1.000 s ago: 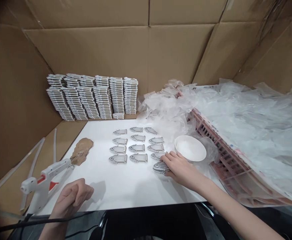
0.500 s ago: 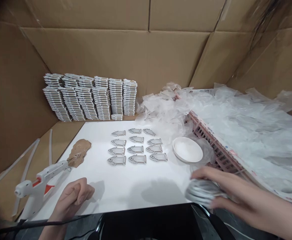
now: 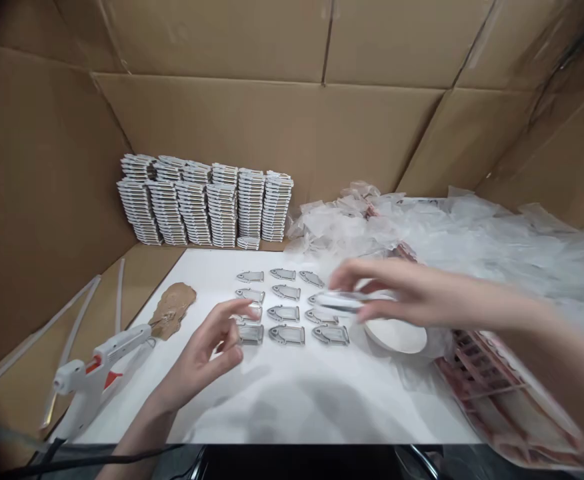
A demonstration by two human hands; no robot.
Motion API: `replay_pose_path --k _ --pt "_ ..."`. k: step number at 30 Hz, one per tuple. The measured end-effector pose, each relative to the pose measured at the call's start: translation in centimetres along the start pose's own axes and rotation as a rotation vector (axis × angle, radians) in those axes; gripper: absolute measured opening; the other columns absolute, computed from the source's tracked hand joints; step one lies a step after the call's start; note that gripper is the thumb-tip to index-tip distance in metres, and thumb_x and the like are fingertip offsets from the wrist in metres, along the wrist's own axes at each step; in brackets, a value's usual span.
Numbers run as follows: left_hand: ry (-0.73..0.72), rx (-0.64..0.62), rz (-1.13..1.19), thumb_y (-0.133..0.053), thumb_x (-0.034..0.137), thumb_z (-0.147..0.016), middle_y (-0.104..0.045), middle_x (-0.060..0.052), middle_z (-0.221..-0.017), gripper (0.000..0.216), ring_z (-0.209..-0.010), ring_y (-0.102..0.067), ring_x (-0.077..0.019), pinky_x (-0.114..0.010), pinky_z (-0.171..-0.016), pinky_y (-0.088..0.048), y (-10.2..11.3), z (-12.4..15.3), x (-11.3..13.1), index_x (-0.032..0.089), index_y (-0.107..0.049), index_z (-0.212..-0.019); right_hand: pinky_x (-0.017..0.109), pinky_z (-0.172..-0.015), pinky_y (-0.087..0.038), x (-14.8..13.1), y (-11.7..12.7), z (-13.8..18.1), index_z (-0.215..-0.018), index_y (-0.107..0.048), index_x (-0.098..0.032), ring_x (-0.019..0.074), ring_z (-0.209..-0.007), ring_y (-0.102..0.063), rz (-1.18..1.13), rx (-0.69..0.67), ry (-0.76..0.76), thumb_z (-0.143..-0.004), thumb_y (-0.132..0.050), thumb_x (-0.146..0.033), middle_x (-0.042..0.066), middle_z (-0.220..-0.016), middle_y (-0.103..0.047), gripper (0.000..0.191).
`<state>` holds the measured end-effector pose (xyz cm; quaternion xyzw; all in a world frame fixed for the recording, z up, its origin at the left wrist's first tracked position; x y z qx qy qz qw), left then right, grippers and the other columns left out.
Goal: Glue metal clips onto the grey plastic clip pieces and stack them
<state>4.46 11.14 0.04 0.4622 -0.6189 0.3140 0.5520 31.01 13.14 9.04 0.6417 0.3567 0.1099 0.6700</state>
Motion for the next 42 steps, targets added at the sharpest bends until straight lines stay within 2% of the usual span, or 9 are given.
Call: replay_pose_path --k 4,9,24,31,33,36,38,40,42 --pt "0.048 0.138 0.079 -0.054 0.040 -0.091 -0.047 -0.013 -0.132 0.058 -0.068 -0.046 -0.0112 -0.028 -0.067 -0.042 -0.2 -3.0 -1.1 0.027 -0.033 -0.144 0.039 -0.087 -0.048 -3.9 -7.0 -9.5 -0.116 -0.054 -0.022 0.0220 -0.097 -0.057 -0.066 -0.043 0.098 -0.088 -0.056 -0.032 0.007 -0.105 -0.062 0.030" --pt "0.129 0.275 -0.068 -0.056 0.038 -0.091 -0.047 -0.011 -0.130 0.057 -0.065 -0.046 -0.0099 -0.028 -0.069 -0.042 1.1 -3.7 -4.4 0.027 -0.036 -0.143 0.034 -0.081 -0.048 -2.8 -11.2 -13.8 -0.114 -0.051 -0.020 0.0183 -0.091 -0.057 -0.229 -0.114 0.125 -0.089 -0.053 -0.025 0.006 -0.103 -0.062 0.026" --pt "0.130 0.369 -0.260 -0.054 0.037 -0.091 -0.043 -0.006 -0.134 0.044 -0.082 -0.051 -0.0135 -0.025 -0.067 -0.045 2.3 -3.2 -5.2 0.030 -0.044 -0.133 0.038 -0.082 -0.048 2.2 -8.2 -12.4 -0.110 -0.052 -0.020 0.0227 -0.095 -0.058 -0.263 -0.013 -0.060 -0.086 -0.056 -0.033 0.009 -0.104 -0.061 0.028" --pt "0.169 0.232 0.056 -0.065 0.044 -0.083 -0.042 -0.012 -0.139 0.071 -0.083 -0.055 -0.0136 -0.025 -0.068 -0.045 0.4 -4.7 -4.1 0.027 -0.031 -0.144 0.035 -0.082 -0.050 -2.1 -6.9 -13.2 -0.115 -0.050 -0.022 0.0197 -0.096 -0.059 -0.408 -0.035 0.097 -0.086 -0.059 -0.035 0.008 -0.111 -0.061 0.032" --pt "0.170 0.164 0.178 -0.071 0.046 -0.078 -0.053 -0.011 -0.123 0.085 -0.073 -0.053 -0.0113 -0.023 -0.060 -0.041 -1.0 -5.6 -3.9 0.025 -0.024 -0.146 0.034 -0.081 -0.049 -4.0 -6.8 -13.5 -0.113 -0.050 -0.021 0.0187 -0.094 -0.059 -0.414 -0.036 0.159 -0.087 -0.059 -0.033 0.007 -0.109 -0.061 0.030" --pt "0.212 0.113 0.283 -0.066 0.054 -0.079 -0.058 -0.001 -0.077 0.065 -0.052 -0.039 -0.0075 -0.021 -0.047 -0.029 -2.7 -6.4 -4.6 0.013 -0.046 -0.124 0.033 -0.079 -0.048 -5.8 -6.6 -14.0 -0.107 -0.050 -0.020 0.0175 -0.090 -0.058 -0.353 -0.007 0.203 -0.087 -0.058 -0.027 0.006 -0.103 -0.061 0.023" --pt "0.234 0.098 0.294 -0.056 0.058 -0.084 -0.038 0.008 -0.053 0.049 -0.045 -0.025 -0.0064 -0.021 -0.044 -0.019 -3.2 -6.2 -5.1 0.011 -0.057 -0.098 0.032 -0.076 -0.048 -6.0 -6.6 -14.3 -0.104 -0.050 -0.020 0.0173 -0.088 -0.057 -0.293 0.014 0.199 -0.086 -0.058 -0.023 0.005 -0.099 -0.061 0.021" --pt "0.186 0.114 0.265 -0.049 0.056 -0.090 -0.024 0.010 -0.050 0.045 -0.045 -0.018 -0.0068 -0.023 -0.045 -0.014 -2.8 -5.6 -4.7 0.013 -0.057 -0.078 0.031 -0.074 -0.047 -5.3 -6.7 -14.5 -0.104 -0.049 -0.020 0.0174 -0.086 -0.057 -0.246 0.027 0.186 -0.085 -0.059 -0.022 0.005 -0.098 -0.060 0.022" --pt "0.093 0.133 0.216 -0.047 0.051 -0.093 -0.027 0.007 -0.052 0.044 -0.047 -0.021 -0.0076 -0.025 -0.047 -0.016 -1.6 -4.4 -3.7 0.015 -0.052 -0.068 0.031 -0.073 -0.046 -3.6 -6.5 -14.8 -0.104 -0.050 -0.019 0.0179 -0.085 -0.058 -0.203 0.046 0.157 -0.084 -0.060 -0.023 0.006 -0.098 -0.061 0.023"
Point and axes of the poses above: each hand's wrist, its own z-axis away from the middle knuckle, its own y-axis out of the back of the hand, x = y × z, the point moved 9 cm from there along -z, towards the middle knuckle
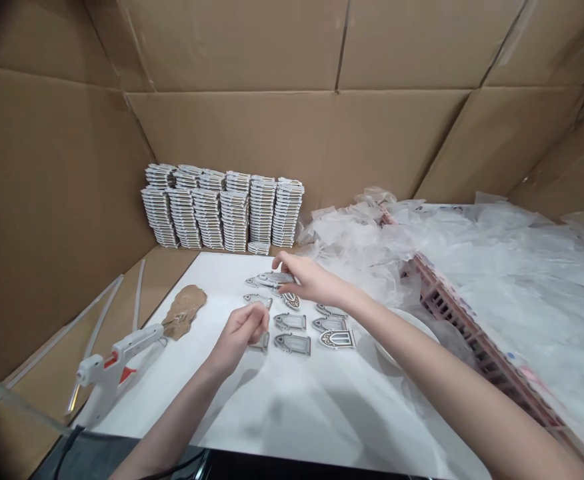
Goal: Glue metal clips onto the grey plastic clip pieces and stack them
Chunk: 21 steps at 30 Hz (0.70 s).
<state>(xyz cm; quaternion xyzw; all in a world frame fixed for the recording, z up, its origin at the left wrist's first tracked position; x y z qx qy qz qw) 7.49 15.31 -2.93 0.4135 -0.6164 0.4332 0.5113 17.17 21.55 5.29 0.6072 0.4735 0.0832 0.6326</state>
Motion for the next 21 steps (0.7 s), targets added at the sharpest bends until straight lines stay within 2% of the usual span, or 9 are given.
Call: replay_pose_path --k 3,7,10,12,16,21 --pt "-0.100 -0.062 0.024 -0.047 0.050 -0.093 -0.036 0.003 -0.058 0.049 -0.053 -0.031 -0.0091 -0.026 -0.052 -0.023 1.7 2.6 1.3 0.017 -0.043 -0.057 0.031 -0.071 -0.046 4.0 1.7 -0.2 -0.107 -0.051 -0.018 0.0200 -0.084 -0.059 0.117 0.060 -0.071 -0.082 -0.060 -0.023 0.007 -0.097 -0.062 0.027" --pt "-0.110 -0.143 0.190 -0.050 0.054 -0.091 -0.027 0.006 -0.048 0.051 -0.047 -0.026 -0.0089 -0.026 -0.049 -0.020 4.2 5.8 1.1 0.018 -0.040 -0.055 0.035 -0.074 -0.045 9.5 5.8 -1.0 -0.107 -0.052 -0.017 0.0256 -0.088 -0.061 0.363 0.281 -0.243 -0.080 -0.060 -0.019 0.012 -0.102 -0.065 0.028" --pt "-0.068 -0.154 0.243 -0.051 0.056 -0.089 -0.025 0.006 -0.047 0.054 -0.047 -0.025 -0.0088 -0.025 -0.048 -0.018 5.5 6.9 -0.2 0.018 -0.037 -0.053 0.036 -0.076 -0.045 10.8 6.8 -3.2 -0.107 -0.053 -0.016 0.0280 -0.092 -0.060 0.439 0.370 -0.264 -0.080 -0.061 -0.021 0.014 -0.106 -0.064 0.029" --pt "-0.010 -0.088 0.210 -0.051 0.057 -0.089 -0.025 0.006 -0.048 0.053 -0.047 -0.024 -0.0087 -0.026 -0.048 -0.018 6.5 6.8 -1.7 0.018 -0.037 -0.055 0.035 -0.077 -0.045 10.4 5.6 -5.7 -0.107 -0.054 -0.016 0.0272 -0.095 -0.059 0.431 0.344 -0.232 -0.080 -0.062 -0.022 0.014 -0.106 -0.064 0.030" --pt "0.075 0.064 0.097 -0.047 0.056 -0.091 -0.024 0.007 -0.053 0.049 -0.049 -0.019 -0.0088 -0.026 -0.049 -0.013 8.3 6.5 -4.1 0.019 -0.037 -0.060 0.032 -0.078 -0.044 9.5 1.1 -11.3 -0.109 -0.056 -0.016 0.0263 -0.102 -0.058 0.431 0.208 -0.249 -0.082 -0.063 -0.023 0.014 -0.110 -0.064 0.030" --pt "0.122 0.134 -0.046 -0.043 0.058 -0.092 -0.026 0.006 -0.054 0.051 -0.051 -0.021 -0.0093 -0.027 -0.051 -0.014 9.3 6.5 -4.8 0.019 -0.038 -0.060 0.031 -0.082 -0.044 10.4 -3.1 -15.9 -0.114 -0.056 -0.015 0.0267 -0.109 -0.056 0.449 0.096 -0.335 -0.084 -0.064 -0.024 0.015 -0.114 -0.064 0.032"
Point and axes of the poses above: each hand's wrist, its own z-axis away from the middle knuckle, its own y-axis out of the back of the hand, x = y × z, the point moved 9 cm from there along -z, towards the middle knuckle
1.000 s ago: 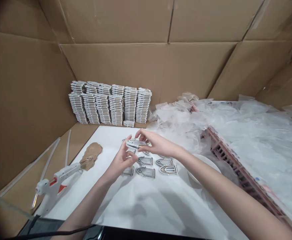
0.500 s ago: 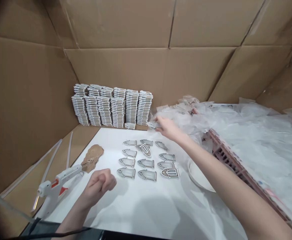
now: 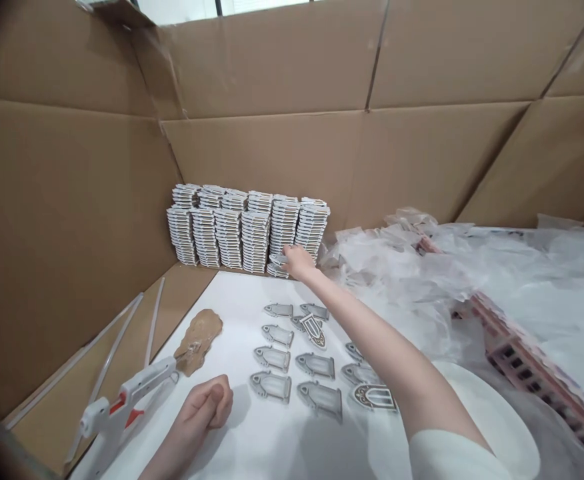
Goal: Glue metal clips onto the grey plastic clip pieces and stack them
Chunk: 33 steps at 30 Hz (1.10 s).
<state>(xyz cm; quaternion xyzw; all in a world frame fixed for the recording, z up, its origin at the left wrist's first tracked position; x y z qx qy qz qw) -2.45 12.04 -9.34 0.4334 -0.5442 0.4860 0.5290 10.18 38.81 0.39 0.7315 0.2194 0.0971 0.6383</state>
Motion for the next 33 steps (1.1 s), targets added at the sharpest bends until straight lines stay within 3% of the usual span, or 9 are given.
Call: replay_pose_path --k 13,33 --pt "0.091 -0.047 -0.004 -0.043 0.063 -0.089 -0.027 0.006 -0.052 0.054 -0.049 -0.022 -0.0094 -0.026 -0.049 -0.016 -0.7 -0.2 -0.2 0.019 -0.041 -0.059 0.030 -0.082 -0.044 0.2 -4.2 -3.0 -0.117 -0.056 -0.015 0.0277 -0.108 -0.058 0.002 -0.063 0.045 -0.082 -0.067 -0.026 0.015 -0.113 -0.066 0.039" --pt "0.129 -0.061 -0.056 -0.041 0.064 -0.089 -0.029 0.005 -0.054 0.054 -0.051 -0.025 -0.0106 -0.027 -0.051 -0.019 -0.8 -0.2 -0.1 0.018 -0.042 -0.059 0.026 -0.081 -0.042 0.9 -4.2 -3.4 -0.108 -0.061 -0.016 0.0231 -0.101 -0.060 -0.061 -0.028 0.036 -0.081 -0.069 -0.029 0.012 -0.111 -0.065 0.031"
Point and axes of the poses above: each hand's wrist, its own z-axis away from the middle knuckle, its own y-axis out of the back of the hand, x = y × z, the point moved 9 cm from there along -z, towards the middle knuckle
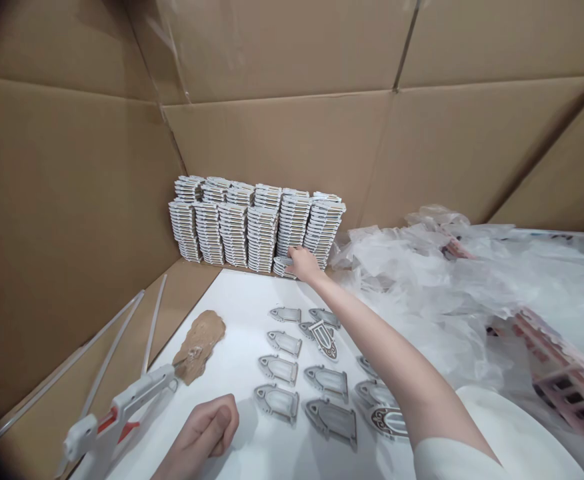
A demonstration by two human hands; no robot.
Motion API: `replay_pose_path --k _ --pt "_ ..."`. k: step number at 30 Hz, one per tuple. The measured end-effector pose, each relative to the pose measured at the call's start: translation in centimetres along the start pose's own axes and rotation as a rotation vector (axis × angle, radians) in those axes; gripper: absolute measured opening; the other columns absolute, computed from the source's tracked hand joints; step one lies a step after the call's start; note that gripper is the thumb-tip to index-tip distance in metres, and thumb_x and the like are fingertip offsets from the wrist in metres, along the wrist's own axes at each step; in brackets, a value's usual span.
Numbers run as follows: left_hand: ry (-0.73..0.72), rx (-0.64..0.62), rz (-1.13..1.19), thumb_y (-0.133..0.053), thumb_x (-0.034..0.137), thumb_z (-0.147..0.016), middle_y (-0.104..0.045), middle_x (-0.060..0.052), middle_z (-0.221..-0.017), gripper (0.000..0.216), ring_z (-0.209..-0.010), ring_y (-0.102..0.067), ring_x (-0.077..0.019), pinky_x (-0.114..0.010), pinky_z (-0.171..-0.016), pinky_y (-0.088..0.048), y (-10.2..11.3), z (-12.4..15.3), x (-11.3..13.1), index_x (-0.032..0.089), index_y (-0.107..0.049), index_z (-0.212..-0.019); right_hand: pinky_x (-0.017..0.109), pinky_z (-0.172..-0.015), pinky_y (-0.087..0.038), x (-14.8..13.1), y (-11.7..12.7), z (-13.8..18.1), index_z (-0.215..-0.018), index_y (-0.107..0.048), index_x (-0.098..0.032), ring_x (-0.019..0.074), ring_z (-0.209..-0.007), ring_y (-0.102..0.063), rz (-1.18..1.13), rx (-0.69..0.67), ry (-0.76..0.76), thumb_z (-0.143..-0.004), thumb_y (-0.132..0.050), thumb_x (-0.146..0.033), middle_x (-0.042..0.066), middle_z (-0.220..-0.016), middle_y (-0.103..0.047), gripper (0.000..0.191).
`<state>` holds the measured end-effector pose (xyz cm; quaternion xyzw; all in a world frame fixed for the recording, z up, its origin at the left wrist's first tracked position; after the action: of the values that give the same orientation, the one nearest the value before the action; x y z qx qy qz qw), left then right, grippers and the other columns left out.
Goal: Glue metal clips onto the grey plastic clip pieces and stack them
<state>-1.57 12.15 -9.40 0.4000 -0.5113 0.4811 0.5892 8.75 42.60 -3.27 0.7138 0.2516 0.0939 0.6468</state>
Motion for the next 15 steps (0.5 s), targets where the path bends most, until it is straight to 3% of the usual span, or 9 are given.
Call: replay_pose_path --k 15 --pt "0.029 0.008 0.026 -0.044 0.067 -0.086 -0.031 0.005 -0.053 0.057 -0.051 -0.025 -0.0099 -0.027 -0.052 -0.019 -0.22 0.10 0.76 0.018 -0.043 -0.058 0.027 -0.080 -0.042 0.25 0.00 -0.01 -0.107 -0.061 -0.016 0.0239 -0.099 -0.060 -0.001 0.007 -0.021 -0.081 -0.069 -0.031 0.011 -0.109 -0.065 0.031"
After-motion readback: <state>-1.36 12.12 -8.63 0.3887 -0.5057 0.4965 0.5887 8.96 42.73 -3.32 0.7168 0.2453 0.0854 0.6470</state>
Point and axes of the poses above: each hand's wrist, its own z-axis away from the middle knuckle, its own y-axis out of the back of the hand, x = y × z, the point moved 9 cm from there along -z, towards the middle knuckle
